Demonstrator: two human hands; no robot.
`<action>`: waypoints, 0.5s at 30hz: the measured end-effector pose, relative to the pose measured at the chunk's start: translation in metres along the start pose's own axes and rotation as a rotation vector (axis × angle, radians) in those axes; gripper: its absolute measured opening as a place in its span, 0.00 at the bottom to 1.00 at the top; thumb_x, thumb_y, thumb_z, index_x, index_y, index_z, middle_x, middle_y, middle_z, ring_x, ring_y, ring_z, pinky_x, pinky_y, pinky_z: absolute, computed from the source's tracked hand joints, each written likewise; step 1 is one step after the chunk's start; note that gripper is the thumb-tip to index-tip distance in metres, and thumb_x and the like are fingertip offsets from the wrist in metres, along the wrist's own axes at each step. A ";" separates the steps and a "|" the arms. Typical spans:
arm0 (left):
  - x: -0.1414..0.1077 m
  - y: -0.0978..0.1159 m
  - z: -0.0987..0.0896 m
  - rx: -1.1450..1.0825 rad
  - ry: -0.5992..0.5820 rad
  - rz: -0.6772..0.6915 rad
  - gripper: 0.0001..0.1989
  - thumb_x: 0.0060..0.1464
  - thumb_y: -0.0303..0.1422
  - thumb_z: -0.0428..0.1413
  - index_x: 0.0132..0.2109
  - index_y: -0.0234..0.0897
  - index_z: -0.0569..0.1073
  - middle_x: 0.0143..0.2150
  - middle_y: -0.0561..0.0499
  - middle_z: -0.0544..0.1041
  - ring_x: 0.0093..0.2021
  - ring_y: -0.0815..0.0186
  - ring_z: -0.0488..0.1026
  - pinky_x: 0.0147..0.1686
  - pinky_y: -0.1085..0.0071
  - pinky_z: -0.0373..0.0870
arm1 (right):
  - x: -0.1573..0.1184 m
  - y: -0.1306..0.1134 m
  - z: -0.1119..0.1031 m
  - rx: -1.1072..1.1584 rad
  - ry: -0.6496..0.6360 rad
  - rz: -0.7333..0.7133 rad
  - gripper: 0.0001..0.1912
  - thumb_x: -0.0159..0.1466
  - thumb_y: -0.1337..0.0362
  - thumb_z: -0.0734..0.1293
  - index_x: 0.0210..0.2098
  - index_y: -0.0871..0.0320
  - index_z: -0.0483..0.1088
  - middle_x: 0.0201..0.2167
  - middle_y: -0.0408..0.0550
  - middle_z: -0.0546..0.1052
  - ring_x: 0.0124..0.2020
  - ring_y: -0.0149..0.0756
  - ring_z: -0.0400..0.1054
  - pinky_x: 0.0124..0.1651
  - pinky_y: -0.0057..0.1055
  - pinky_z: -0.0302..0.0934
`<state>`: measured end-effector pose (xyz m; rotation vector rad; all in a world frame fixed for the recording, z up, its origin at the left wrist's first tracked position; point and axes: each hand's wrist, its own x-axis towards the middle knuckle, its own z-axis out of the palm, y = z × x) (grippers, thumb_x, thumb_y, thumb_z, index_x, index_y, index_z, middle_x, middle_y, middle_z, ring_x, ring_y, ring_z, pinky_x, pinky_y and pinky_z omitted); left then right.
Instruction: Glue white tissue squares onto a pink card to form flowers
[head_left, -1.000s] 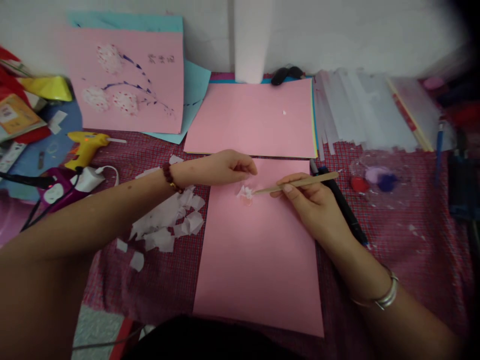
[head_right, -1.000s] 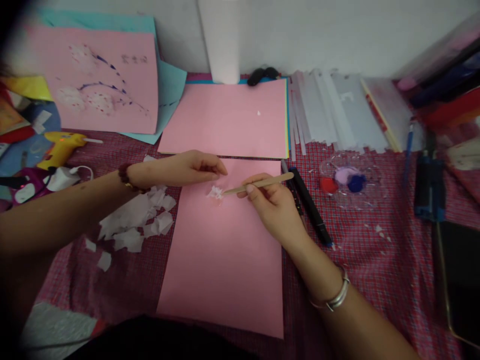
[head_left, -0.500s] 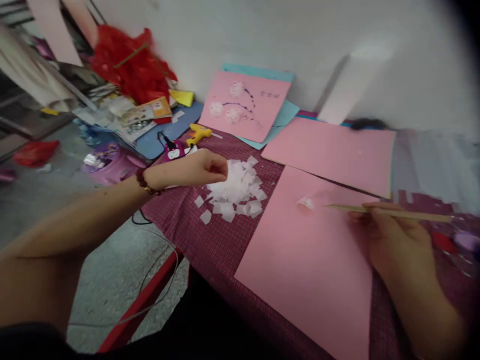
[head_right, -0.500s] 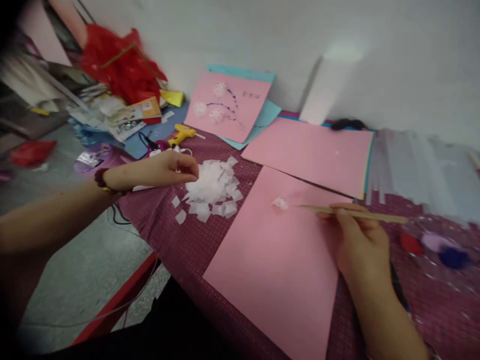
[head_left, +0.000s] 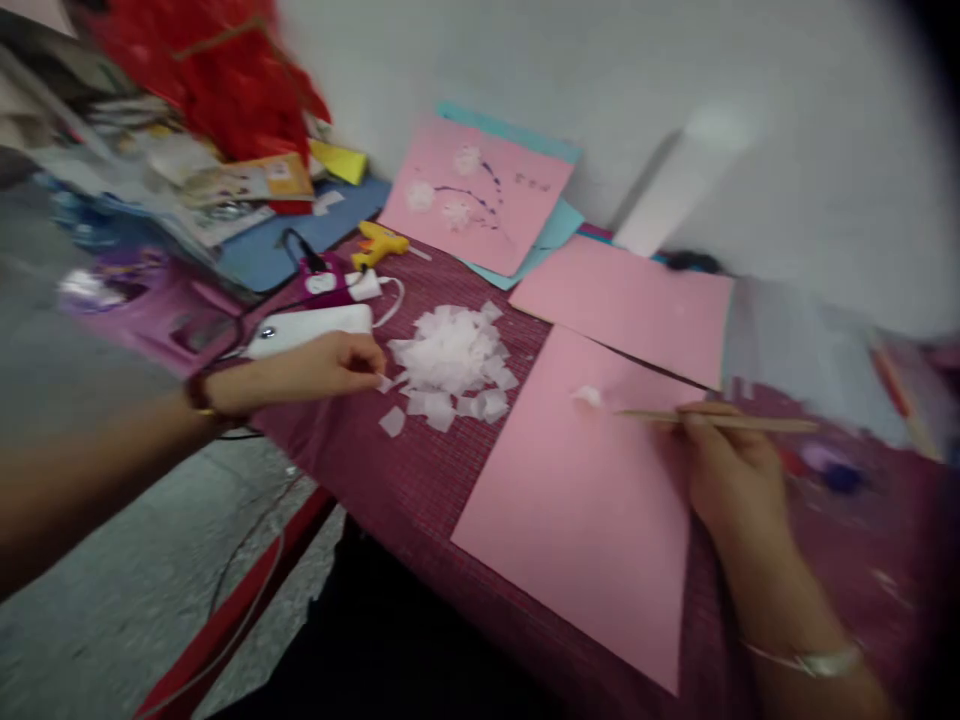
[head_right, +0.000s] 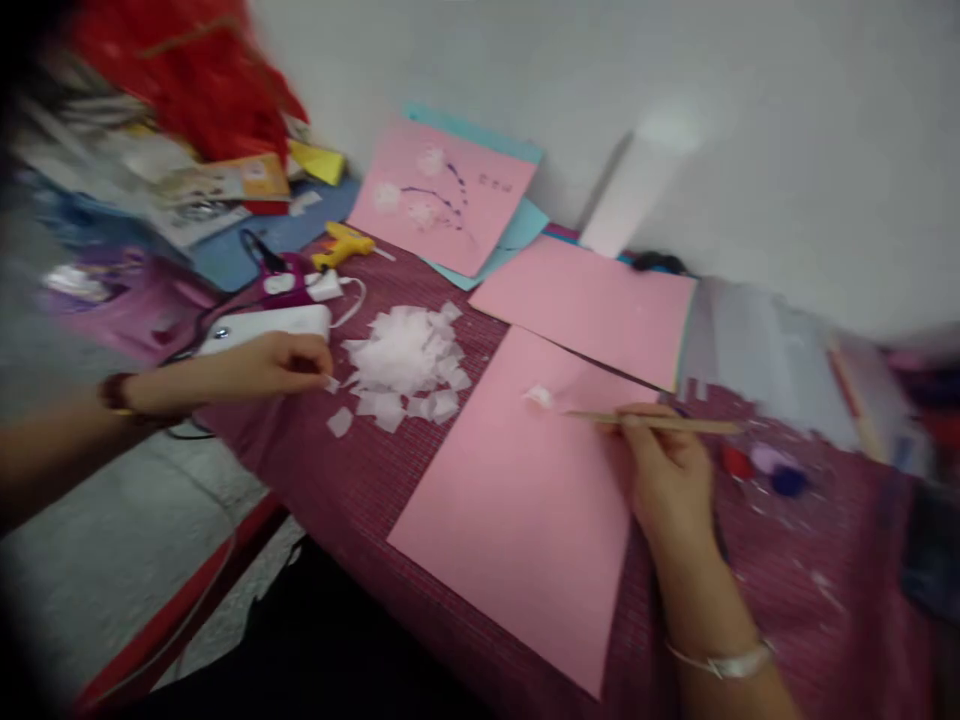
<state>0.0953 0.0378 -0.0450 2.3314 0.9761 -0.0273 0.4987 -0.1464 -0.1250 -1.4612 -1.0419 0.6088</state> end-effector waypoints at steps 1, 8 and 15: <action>0.006 0.005 -0.002 -0.014 0.073 -0.010 0.07 0.50 0.33 0.52 0.30 0.37 0.72 0.28 0.54 0.73 0.29 0.70 0.68 0.31 0.74 0.64 | -0.001 -0.002 0.001 0.027 0.041 0.043 0.01 0.59 0.61 0.68 0.32 0.50 0.72 0.26 0.46 0.74 0.30 0.39 0.71 0.37 0.39 0.67; 0.069 0.085 0.008 -0.050 0.257 0.187 0.03 0.46 0.30 0.52 0.28 0.37 0.70 0.26 0.53 0.72 0.26 0.68 0.67 0.27 0.73 0.62 | -0.008 -0.011 0.011 0.081 -0.014 0.087 0.03 0.59 0.62 0.69 0.34 0.51 0.72 0.29 0.43 0.75 0.33 0.36 0.73 0.40 0.35 0.67; 0.133 0.145 0.049 -0.029 0.303 0.382 0.03 0.44 0.24 0.51 0.26 0.34 0.68 0.25 0.54 0.70 0.26 0.72 0.65 0.26 0.75 0.60 | -0.010 -0.018 0.021 -0.017 -0.083 -0.025 0.05 0.63 0.62 0.66 0.38 0.54 0.71 0.33 0.45 0.75 0.37 0.35 0.71 0.40 0.35 0.66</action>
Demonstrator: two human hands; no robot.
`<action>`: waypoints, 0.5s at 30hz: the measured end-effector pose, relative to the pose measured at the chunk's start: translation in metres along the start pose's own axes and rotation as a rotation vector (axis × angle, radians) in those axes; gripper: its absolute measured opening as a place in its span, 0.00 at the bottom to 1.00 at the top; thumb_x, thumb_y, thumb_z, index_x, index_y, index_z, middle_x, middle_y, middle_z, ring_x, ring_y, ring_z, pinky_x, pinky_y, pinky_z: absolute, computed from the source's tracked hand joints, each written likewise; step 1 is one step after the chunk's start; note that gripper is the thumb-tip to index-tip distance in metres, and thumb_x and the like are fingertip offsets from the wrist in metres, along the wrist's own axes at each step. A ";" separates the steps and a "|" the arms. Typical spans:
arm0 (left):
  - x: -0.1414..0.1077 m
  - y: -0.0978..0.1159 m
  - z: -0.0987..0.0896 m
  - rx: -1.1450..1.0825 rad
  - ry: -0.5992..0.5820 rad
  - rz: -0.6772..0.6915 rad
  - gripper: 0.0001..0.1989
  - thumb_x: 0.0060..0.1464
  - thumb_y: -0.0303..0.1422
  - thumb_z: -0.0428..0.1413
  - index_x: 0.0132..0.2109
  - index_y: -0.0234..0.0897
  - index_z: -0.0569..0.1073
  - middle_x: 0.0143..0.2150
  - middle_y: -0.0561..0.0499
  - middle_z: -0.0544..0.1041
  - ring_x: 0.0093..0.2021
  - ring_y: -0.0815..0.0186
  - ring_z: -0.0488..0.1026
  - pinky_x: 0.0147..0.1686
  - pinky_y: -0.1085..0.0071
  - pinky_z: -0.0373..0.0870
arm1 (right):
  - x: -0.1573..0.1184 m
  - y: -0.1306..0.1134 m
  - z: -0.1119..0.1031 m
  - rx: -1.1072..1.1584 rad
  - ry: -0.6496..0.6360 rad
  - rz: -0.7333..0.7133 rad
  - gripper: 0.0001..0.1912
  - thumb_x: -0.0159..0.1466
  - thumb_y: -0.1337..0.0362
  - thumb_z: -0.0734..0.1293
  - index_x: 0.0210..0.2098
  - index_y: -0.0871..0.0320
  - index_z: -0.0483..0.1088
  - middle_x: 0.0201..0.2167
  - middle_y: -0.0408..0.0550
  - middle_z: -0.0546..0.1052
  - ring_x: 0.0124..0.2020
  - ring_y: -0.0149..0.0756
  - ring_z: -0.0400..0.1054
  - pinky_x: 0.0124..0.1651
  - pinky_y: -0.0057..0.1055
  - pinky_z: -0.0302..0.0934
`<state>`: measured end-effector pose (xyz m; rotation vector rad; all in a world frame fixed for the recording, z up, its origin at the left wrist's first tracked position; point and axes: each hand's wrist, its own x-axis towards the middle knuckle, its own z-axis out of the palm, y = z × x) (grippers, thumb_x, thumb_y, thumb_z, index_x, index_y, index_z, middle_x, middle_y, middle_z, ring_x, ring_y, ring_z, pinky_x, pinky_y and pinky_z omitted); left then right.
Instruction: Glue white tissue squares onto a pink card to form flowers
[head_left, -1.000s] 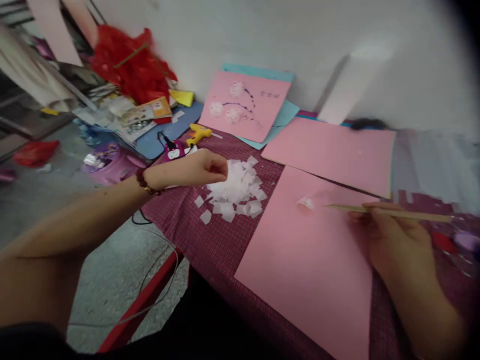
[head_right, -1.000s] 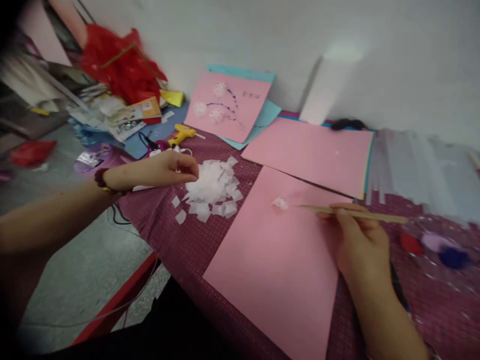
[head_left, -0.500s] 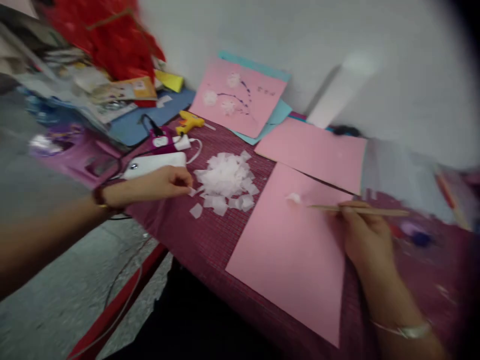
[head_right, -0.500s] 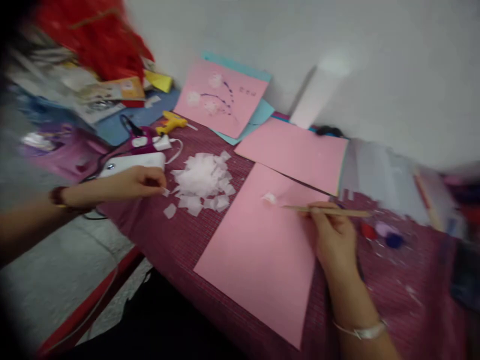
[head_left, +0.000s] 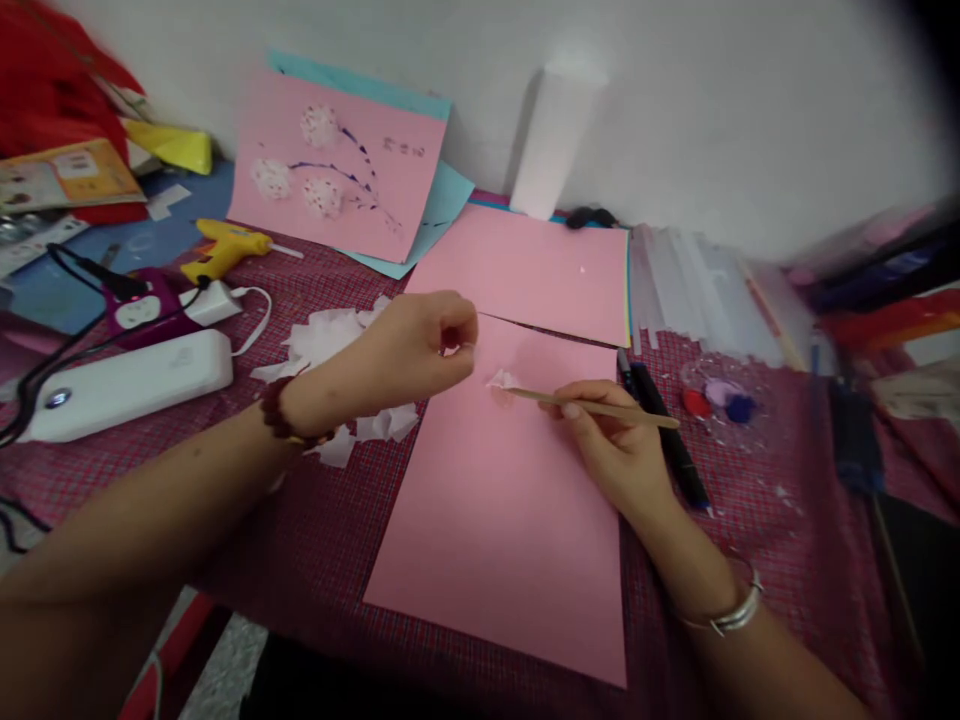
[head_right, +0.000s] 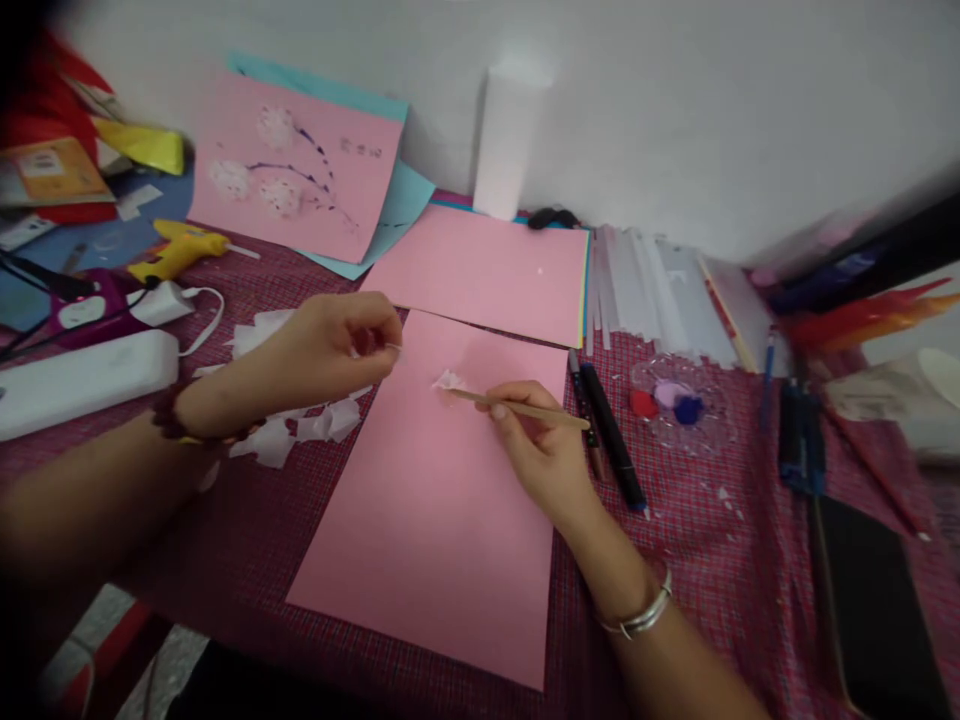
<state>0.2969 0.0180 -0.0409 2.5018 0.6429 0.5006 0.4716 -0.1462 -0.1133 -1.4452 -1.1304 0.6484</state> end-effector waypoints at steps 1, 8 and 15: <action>0.004 0.000 0.004 -0.012 0.004 -0.008 0.03 0.44 0.24 0.51 0.26 0.34 0.68 0.25 0.54 0.70 0.26 0.72 0.65 0.26 0.75 0.60 | 0.001 -0.001 0.002 -0.026 -0.013 -0.006 0.05 0.63 0.63 0.65 0.38 0.54 0.71 0.34 0.46 0.75 0.37 0.36 0.71 0.41 0.35 0.66; 0.006 -0.012 0.014 -0.054 -0.015 -0.096 0.04 0.45 0.25 0.51 0.28 0.33 0.70 0.26 0.53 0.71 0.27 0.72 0.66 0.27 0.75 0.61 | 0.005 -0.005 0.009 -0.208 -0.069 -0.082 0.06 0.63 0.66 0.63 0.39 0.52 0.71 0.36 0.46 0.75 0.39 0.36 0.70 0.44 0.37 0.65; 0.009 -0.010 0.020 -0.063 -0.034 -0.057 0.05 0.47 0.24 0.52 0.27 0.33 0.72 0.29 0.51 0.72 0.29 0.72 0.66 0.28 0.75 0.61 | 0.007 -0.003 0.009 -0.238 -0.003 -0.074 0.06 0.64 0.66 0.62 0.39 0.52 0.69 0.35 0.45 0.74 0.37 0.35 0.70 0.41 0.35 0.65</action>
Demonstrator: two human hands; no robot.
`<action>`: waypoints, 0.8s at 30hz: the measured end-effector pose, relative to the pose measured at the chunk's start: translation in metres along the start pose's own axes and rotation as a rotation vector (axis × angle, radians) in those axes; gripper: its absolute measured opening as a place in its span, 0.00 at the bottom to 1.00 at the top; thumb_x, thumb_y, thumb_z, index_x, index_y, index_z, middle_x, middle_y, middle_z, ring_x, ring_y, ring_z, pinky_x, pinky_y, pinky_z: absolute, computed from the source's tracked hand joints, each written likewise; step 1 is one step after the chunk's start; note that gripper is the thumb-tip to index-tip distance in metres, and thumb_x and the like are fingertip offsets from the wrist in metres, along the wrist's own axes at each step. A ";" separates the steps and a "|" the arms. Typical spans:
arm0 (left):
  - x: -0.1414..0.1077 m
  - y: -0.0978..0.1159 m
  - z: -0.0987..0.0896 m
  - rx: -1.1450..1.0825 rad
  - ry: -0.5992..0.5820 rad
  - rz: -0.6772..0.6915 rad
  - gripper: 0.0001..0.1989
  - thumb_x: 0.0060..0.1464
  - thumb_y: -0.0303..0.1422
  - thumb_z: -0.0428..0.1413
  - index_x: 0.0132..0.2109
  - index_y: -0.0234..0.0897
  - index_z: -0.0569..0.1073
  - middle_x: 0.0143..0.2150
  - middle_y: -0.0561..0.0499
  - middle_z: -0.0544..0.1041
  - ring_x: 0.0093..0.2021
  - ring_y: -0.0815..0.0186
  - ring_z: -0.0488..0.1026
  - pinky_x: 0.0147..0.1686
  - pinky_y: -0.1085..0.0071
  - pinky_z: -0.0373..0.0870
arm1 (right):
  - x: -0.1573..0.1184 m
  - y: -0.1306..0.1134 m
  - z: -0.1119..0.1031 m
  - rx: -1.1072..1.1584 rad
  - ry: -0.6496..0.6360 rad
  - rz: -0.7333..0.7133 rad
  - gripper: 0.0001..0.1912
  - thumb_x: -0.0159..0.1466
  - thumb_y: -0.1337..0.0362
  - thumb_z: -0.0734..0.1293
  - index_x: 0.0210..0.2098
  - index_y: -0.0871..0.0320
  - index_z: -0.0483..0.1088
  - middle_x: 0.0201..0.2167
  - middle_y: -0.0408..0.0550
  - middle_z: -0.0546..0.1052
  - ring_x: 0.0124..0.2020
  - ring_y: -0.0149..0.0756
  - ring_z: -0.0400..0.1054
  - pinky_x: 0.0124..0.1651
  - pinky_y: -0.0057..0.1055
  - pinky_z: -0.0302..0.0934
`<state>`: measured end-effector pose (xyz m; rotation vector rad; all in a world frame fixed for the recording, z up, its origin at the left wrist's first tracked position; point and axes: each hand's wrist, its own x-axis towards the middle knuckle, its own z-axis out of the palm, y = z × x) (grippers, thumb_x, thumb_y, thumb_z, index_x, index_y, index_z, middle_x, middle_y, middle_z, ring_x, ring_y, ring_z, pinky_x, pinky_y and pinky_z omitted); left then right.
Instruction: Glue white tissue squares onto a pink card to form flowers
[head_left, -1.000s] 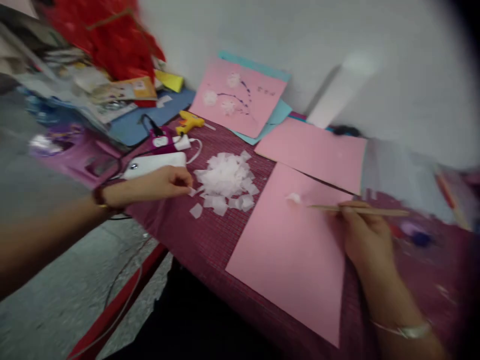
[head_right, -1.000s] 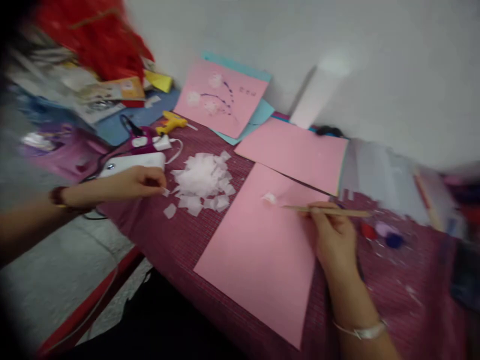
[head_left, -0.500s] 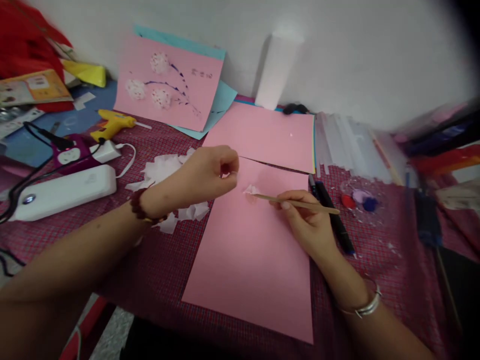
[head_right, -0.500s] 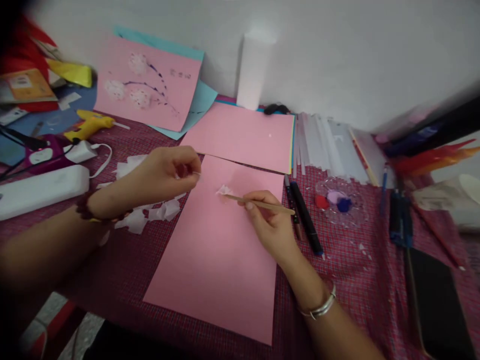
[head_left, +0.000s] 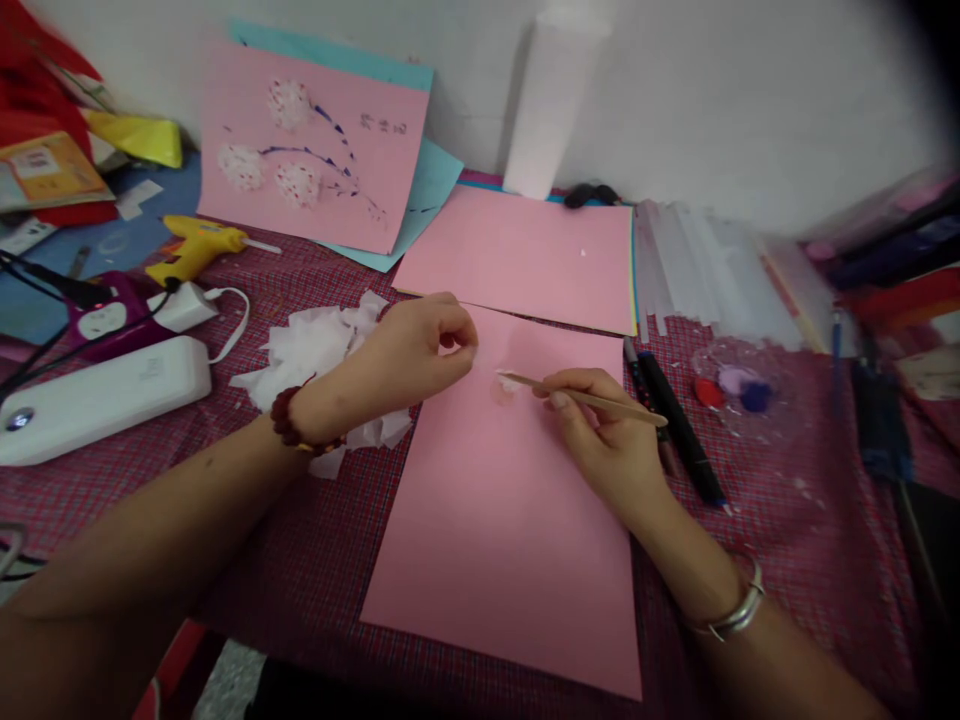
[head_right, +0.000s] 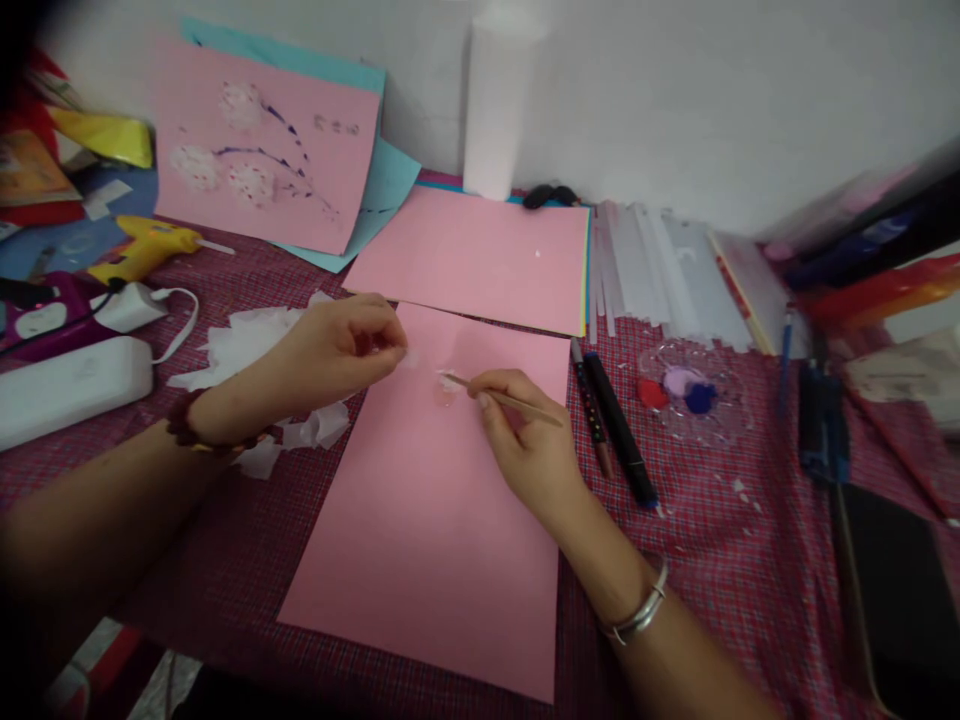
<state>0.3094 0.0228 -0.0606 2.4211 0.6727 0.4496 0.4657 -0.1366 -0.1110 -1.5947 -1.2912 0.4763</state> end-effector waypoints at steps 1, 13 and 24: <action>0.000 0.000 0.001 0.001 -0.008 0.007 0.06 0.48 0.24 0.52 0.27 0.33 0.73 0.29 0.51 0.72 0.29 0.72 0.67 0.29 0.75 0.61 | 0.000 0.000 0.000 0.009 0.004 0.006 0.06 0.65 0.66 0.62 0.39 0.52 0.69 0.35 0.45 0.74 0.38 0.35 0.70 0.41 0.35 0.64; -0.014 -0.016 0.037 0.447 0.013 0.141 0.09 0.57 0.27 0.49 0.29 0.33 0.71 0.31 0.48 0.72 0.34 0.66 0.68 0.34 0.70 0.64 | 0.003 0.001 -0.001 0.224 0.070 0.122 0.03 0.63 0.64 0.65 0.37 0.54 0.70 0.33 0.46 0.75 0.36 0.36 0.71 0.39 0.36 0.66; -0.017 -0.014 0.033 0.077 -0.101 0.010 0.08 0.54 0.25 0.51 0.29 0.34 0.74 0.31 0.50 0.72 0.33 0.69 0.69 0.33 0.72 0.64 | 0.004 0.002 -0.001 0.236 0.057 0.116 0.03 0.63 0.63 0.65 0.36 0.53 0.69 0.32 0.46 0.75 0.35 0.37 0.70 0.36 0.35 0.64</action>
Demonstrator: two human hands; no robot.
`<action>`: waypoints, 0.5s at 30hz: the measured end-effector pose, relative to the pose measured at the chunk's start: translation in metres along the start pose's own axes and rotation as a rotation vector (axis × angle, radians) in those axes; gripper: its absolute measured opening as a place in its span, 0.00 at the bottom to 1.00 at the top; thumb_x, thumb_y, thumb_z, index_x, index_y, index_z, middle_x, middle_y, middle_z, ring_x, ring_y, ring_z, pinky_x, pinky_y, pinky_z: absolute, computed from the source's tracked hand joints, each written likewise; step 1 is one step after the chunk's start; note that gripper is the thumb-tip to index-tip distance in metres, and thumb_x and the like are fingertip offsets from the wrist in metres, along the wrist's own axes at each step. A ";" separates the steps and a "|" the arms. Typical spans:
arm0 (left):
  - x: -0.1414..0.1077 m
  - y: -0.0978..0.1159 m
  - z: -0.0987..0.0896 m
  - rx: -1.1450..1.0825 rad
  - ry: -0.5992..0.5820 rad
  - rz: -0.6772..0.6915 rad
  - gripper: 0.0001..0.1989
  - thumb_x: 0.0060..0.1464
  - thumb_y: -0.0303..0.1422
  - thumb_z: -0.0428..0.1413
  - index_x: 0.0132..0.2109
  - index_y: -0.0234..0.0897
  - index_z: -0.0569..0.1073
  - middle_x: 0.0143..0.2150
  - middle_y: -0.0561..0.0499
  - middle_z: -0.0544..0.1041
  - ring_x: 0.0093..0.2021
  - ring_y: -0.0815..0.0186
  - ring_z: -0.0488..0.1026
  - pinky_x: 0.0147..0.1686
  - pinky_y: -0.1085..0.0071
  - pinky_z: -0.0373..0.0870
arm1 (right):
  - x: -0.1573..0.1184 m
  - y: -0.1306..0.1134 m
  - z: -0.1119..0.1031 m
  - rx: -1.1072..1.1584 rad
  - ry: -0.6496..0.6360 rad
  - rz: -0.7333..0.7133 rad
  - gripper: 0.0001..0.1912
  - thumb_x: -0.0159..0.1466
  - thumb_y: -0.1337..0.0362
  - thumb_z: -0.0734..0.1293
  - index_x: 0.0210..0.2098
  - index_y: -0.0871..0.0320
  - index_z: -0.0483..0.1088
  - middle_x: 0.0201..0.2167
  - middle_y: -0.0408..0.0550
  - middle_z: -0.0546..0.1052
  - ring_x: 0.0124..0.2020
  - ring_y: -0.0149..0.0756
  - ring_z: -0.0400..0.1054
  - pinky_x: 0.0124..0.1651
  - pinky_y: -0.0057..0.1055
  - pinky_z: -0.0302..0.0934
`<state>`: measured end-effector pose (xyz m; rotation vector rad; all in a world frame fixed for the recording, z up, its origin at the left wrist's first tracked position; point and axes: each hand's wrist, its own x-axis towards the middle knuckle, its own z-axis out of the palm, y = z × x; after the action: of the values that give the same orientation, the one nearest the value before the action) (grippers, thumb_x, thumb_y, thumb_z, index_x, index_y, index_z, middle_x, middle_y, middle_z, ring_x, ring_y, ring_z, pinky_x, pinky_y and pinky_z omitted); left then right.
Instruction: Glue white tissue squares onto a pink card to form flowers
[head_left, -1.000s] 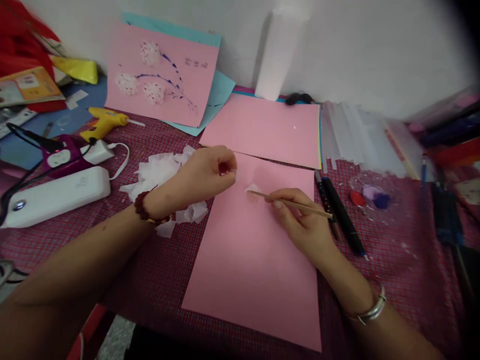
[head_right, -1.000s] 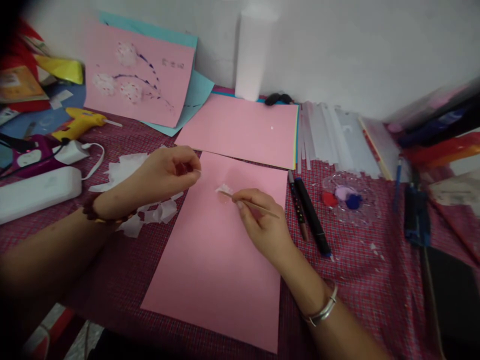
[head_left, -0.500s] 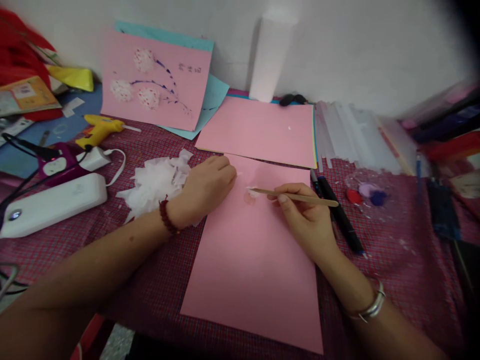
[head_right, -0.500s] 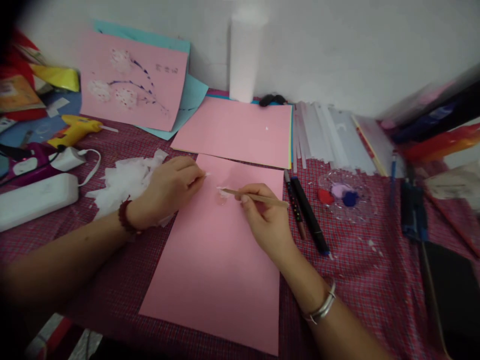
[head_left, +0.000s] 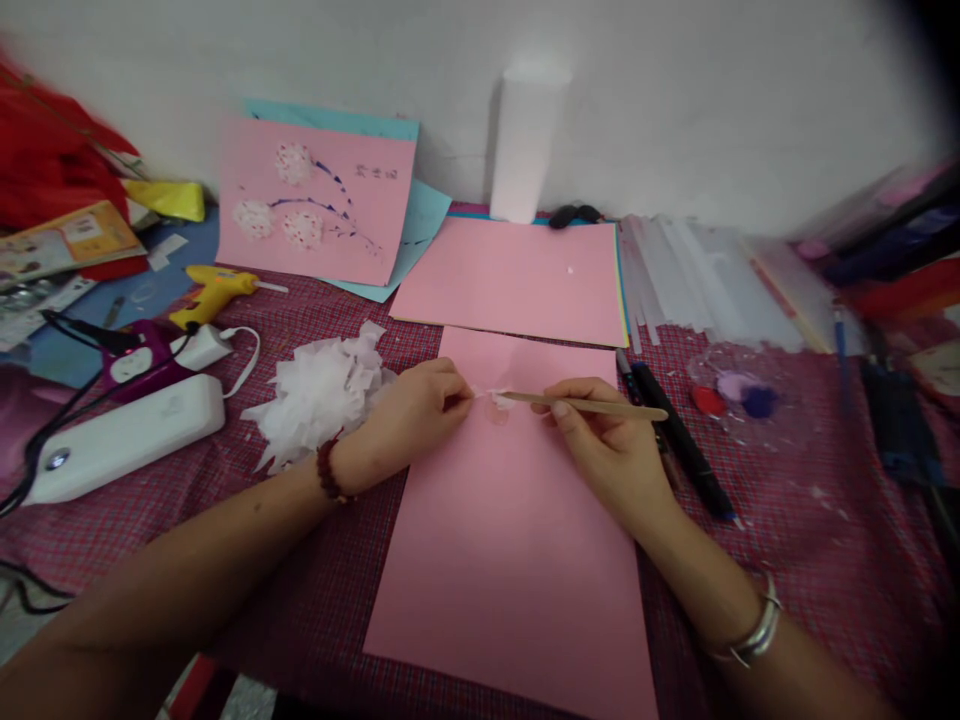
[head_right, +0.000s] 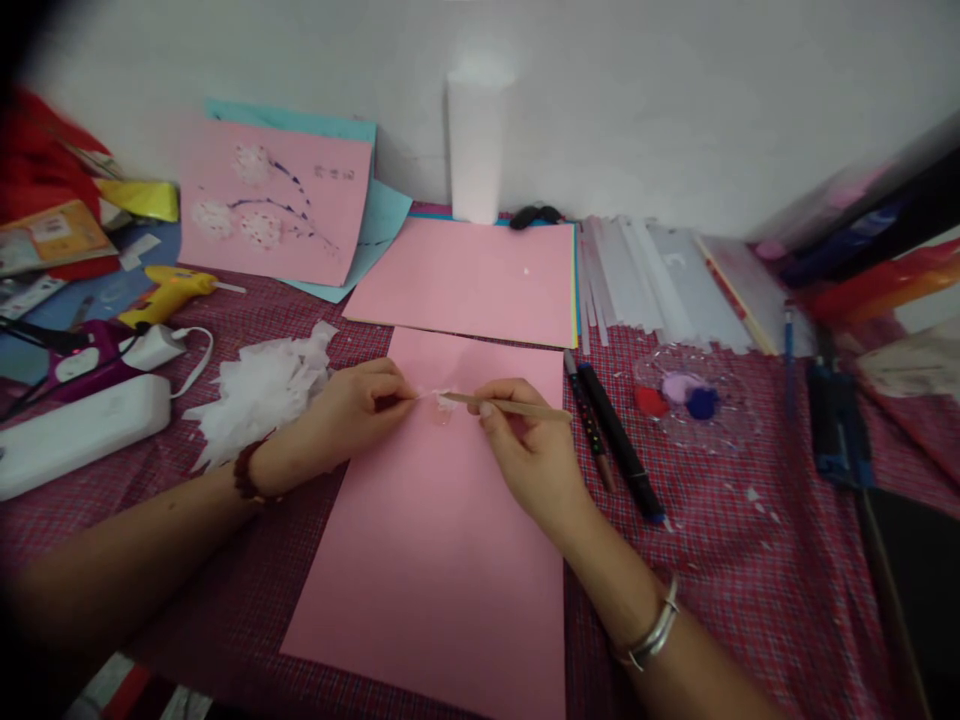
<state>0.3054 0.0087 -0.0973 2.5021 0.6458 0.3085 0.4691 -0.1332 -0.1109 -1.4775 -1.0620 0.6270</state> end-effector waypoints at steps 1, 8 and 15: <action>0.000 0.001 0.000 -0.007 -0.001 -0.013 0.08 0.54 0.26 0.51 0.29 0.34 0.74 0.30 0.50 0.72 0.32 0.69 0.68 0.32 0.72 0.64 | 0.000 0.000 0.000 0.003 -0.002 0.004 0.03 0.63 0.63 0.64 0.36 0.53 0.69 0.32 0.46 0.75 0.35 0.37 0.70 0.36 0.34 0.64; 0.002 0.008 0.007 -0.037 -0.034 -0.063 0.10 0.55 0.27 0.51 0.27 0.33 0.74 0.27 0.50 0.71 0.30 0.69 0.68 0.31 0.72 0.63 | 0.004 -0.002 -0.003 0.012 -0.003 0.060 0.02 0.62 0.64 0.65 0.34 0.55 0.69 0.30 0.46 0.74 0.34 0.35 0.70 0.35 0.32 0.64; 0.001 0.006 0.013 -0.087 -0.009 -0.056 0.10 0.56 0.30 0.52 0.33 0.36 0.78 0.30 0.50 0.74 0.35 0.67 0.69 0.36 0.72 0.66 | 0.003 -0.008 -0.008 0.042 -0.020 0.125 0.04 0.62 0.63 0.65 0.35 0.56 0.69 0.30 0.46 0.75 0.33 0.33 0.70 0.36 0.31 0.65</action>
<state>0.3131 -0.0004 -0.1044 2.3975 0.6828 0.2983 0.4753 -0.1348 -0.1007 -1.5117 -0.9718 0.7493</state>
